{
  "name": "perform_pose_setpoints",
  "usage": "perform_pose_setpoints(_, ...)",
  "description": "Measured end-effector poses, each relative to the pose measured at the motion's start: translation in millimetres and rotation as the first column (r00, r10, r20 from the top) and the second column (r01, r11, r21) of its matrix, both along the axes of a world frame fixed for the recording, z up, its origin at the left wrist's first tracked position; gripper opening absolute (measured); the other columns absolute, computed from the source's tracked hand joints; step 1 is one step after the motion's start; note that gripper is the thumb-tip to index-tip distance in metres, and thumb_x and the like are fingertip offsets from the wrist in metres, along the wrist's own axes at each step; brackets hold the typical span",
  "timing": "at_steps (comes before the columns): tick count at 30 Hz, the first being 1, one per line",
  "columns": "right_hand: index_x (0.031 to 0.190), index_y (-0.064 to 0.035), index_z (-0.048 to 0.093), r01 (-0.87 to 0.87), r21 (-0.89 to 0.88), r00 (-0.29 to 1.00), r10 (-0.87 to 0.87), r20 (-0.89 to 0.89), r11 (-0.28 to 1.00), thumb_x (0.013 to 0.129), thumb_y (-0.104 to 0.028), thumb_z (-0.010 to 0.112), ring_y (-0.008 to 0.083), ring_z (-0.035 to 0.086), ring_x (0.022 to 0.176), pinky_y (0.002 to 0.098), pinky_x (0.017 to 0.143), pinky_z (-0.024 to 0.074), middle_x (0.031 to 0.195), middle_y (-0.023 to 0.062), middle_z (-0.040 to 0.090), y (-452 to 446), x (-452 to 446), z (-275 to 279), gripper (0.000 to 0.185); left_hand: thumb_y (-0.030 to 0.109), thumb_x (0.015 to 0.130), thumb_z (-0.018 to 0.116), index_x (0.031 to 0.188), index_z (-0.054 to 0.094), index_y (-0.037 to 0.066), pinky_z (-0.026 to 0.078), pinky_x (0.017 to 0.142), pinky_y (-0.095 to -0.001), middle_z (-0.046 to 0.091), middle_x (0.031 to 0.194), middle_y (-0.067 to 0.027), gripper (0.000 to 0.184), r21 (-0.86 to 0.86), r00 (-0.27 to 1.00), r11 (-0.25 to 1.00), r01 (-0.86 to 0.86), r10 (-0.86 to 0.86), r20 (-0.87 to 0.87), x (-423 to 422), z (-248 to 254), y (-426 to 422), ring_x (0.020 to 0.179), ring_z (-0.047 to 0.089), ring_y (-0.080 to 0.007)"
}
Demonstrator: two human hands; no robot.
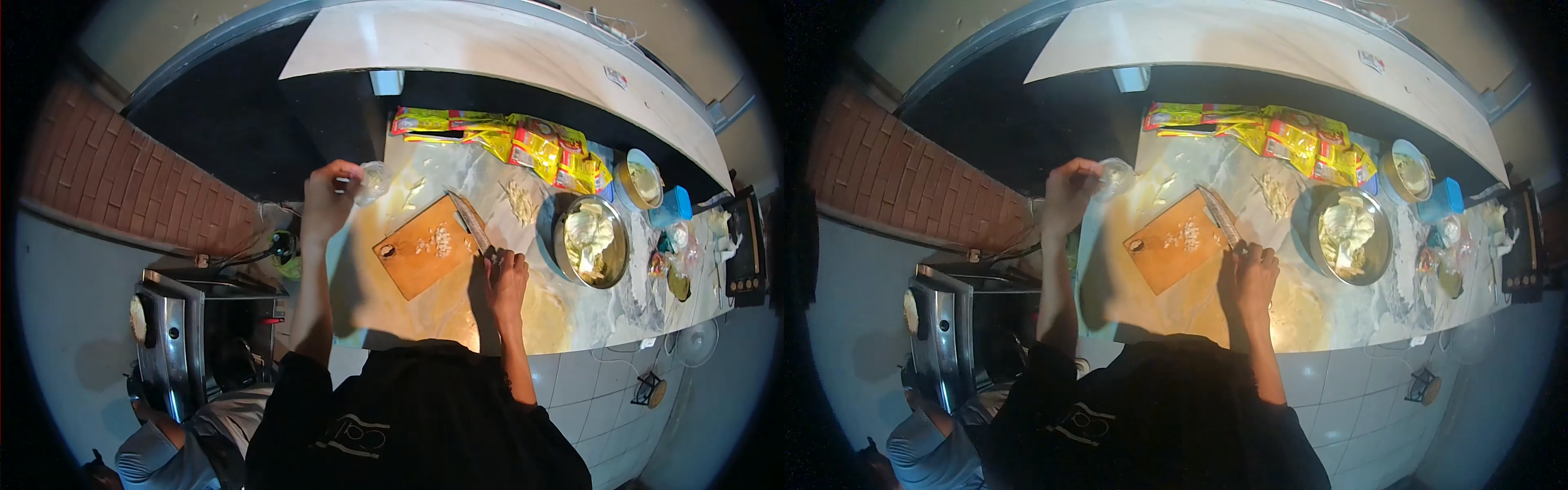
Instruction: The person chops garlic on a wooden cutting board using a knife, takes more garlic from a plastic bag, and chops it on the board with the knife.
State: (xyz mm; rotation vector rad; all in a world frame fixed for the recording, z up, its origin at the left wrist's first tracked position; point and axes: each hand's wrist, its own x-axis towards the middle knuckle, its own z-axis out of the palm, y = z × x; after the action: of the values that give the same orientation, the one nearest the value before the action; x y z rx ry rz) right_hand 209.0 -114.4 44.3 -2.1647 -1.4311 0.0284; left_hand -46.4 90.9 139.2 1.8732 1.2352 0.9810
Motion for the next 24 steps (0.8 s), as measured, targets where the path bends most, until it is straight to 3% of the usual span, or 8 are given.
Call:
perform_pose_setpoints(3,0.105,0.0015,0.065,-0.201,0.271,0.919,0.277,-0.281,0.941,0.093,-0.018,0.066,0.0346,0.064,0.083,0.0404,0.074,0.0514,0.089,0.0201,0.065,23.9,-16.2,22.6,0.023,0.004,0.094,0.064,0.094,0.065,-0.005,0.053,0.066,-0.0246,0.068,0.082,-0.0051,0.008,-0.114,0.97,0.99,0.079,-0.05,0.236,-2.5,-17.8,-19.3,0.073,0.066,-0.0104)
perform_pose_setpoints(4,0.113,0.0037,0.064,-0.257,0.16,0.773,0.302,-0.558,0.953,0.095,-0.018,0.062,0.0399,0.064,0.094,0.0435,0.082,0.0497,0.099,0.0239,0.066,31.8,-30.6,42.1,0.028,0.004,0.094,0.064,0.094,0.065,-0.005,0.053,0.066,-0.0246,0.068,0.082,-0.0051,0.008,-0.113,0.97,0.99,0.081,-0.052,0.238,-0.8,-21.1,-29.2,0.073,0.066,-0.0104)
perform_pose_setpoints(7,0.112,0.006,0.059,-0.332,0.297,0.587,0.442,-0.678,0.895,0.093,-0.02,0.067,0.0186,0.065,0.071,0.0316,0.064,0.0526,0.086,0.0148,0.065,68.3,-76.0,55.0,0.033,0.009,0.097,0.063,0.1,0.064,-0.003,0.053,0.073,-0.024,0.069,0.091,-0.0047,0.012,-0.249,0.896,0.959,0.139,-0.014,0.444,2.0,-44.3,-51.2,0.081,0.066,-0.0094)
perform_pose_setpoints(12,0.094,0.0038,0.056,-0.346,0.37,0.169,0.445,-0.879,0.862,0.097,-0.004,0.056,0.0164,0.067,0.075,0.0281,0.067,0.0543,0.088,0.0119,0.066,115.6,-100.4,3.8,0.008,0.012,0.1,0.06,0.099,0.064,0.0,0.051,0.087,-0.0281,0.068,0.092,-0.0036,0.012,-0.337,0.785,0.924,0.181,0.071,0.615,-4.6,-65.7,-60.7,0.093,0.063,-0.0098)
perform_pose_setpoints(16,0.095,0.0004,0.059,-0.231,0.286,-0.202,0.242,-0.949,0.93,0.094,0.005,0.052,0.02,0.069,0.084,0.0342,0.082,0.0591,0.088,0.0087,0.065,122.3,-98.1,9.5,0.009,0.011,0.099,0.056,0.103,0.06,0.004,0.048,0.097,-0.0341,0.065,0.11,-0.0079,0.009,-0.415,0.361,0.825,0.383,0.28,0.89,-14.1,-96.0,-53.5,0.108,0.06,-0.0162)
perform_pose_setpoints(18,0.094,-0.0008,0.058,-0.084,0.351,-0.513,0.261,-0.818,0.933,0.093,0.005,0.053,0.0218,0.068,0.089,0.0364,0.086,0.0576,0.092,0.0107,0.067,127.5,-96.5,10.8,0.008,0.011,0.095,0.058,0.101,0.059,0.002,0.05,0.095,-0.0356,0.066,0.104,-0.0084,0.011,-0.026,-0.152,0.599,0.8,0.244,0.958,-17.9,-123.6,-41.3,0.1,0.063,-0.0172)
perform_pose_setpoints(19,0.093,-0.0019,0.057,-0.092,0.343,-0.548,0.24,-0.801,0.935,0.092,0.006,0.056,0.0227,0.067,0.094,0.0374,0.089,0.0559,0.096,0.0129,0.068,129.2,-94.9,12.9,0.008,0.014,0.092,0.06,0.103,0.059,0.002,0.051,0.096,-0.0358,0.066,0.103,-0.0091,0.016,-0.356,0.069,0.644,0.677,0.426,0.902,-14.0,-123.4,-45.2,0.102,0.064,-0.0197)
perform_pose_setpoints(24,0.094,-0.0024,0.057,-0.077,0.323,-0.517,0.239,-0.822,0.943,0.091,0.007,0.057,0.0222,0.067,0.091,0.035,0.086,0.0562,0.097,0.0132,0.068,139.7,-101.6,1.5,0.01,0.012,0.094,0.059,0.109,0.059,-0.001,0.051,0.095,-0.0351,0.067,0.106,-0.0092,0.02,-0.5,0.172,0.705,0.503,0.486,0.857,-1.1,-113.3,-53.8,0.102,0.064,-0.0203)
